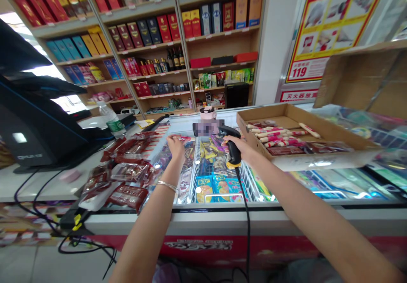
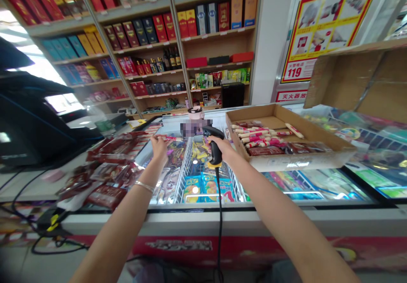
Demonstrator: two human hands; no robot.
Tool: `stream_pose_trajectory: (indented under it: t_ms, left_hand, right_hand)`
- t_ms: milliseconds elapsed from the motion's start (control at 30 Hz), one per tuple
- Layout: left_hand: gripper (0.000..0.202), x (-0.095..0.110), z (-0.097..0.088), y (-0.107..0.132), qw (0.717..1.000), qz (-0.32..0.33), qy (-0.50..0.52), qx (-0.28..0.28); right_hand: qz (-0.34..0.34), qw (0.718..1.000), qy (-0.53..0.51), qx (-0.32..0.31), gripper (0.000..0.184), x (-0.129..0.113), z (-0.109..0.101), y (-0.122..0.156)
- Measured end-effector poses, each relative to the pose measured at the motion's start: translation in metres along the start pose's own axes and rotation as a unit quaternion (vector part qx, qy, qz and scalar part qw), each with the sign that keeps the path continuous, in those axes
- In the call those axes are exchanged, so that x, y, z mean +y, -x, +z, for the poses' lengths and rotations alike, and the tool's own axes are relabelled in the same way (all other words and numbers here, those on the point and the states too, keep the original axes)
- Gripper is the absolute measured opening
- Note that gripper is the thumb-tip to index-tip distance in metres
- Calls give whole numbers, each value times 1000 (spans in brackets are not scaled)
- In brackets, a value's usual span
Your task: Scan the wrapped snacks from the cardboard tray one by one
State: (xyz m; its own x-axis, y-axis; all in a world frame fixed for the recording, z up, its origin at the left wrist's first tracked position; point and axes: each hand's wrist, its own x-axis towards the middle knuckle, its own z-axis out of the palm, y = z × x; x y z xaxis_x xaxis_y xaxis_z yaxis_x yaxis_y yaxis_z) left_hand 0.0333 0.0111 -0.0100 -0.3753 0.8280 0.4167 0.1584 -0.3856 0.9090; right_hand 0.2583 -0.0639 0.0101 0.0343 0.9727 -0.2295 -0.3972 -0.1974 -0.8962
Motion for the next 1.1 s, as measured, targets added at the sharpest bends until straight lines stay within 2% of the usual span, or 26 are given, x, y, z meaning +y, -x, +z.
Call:
stream_pose_trajectory:
  t_ms: [100, 267, 567, 767, 933, 1100]
  left_hand:
    - [6, -2, 3, -3, 993, -91, 51, 58]
    - [25, 8, 3, 2, 979, -124, 137, 84]
    - [41, 20, 2, 9, 965, -101, 232, 68]
    - [33, 19, 4, 8, 960, -79, 259, 71]
    - [21, 13, 3, 2, 973, -46, 213, 69]
    - [27, 11, 1, 0, 980, -20, 187, 63]
  right_hand:
    - [0, 1000, 5, -8, 10, 0, -1, 0]
    - [7, 1000, 8, -16, 10, 3, -1, -1]
    - [7, 1000, 18, -7, 11, 3, -2, -1]
    - [7, 1000, 16, -16, 12, 5, -3, -4]
    - [6, 1000, 16, -22, 11, 5, -3, -5]
    - [8, 999, 32, -36, 10, 5, -6, -6]
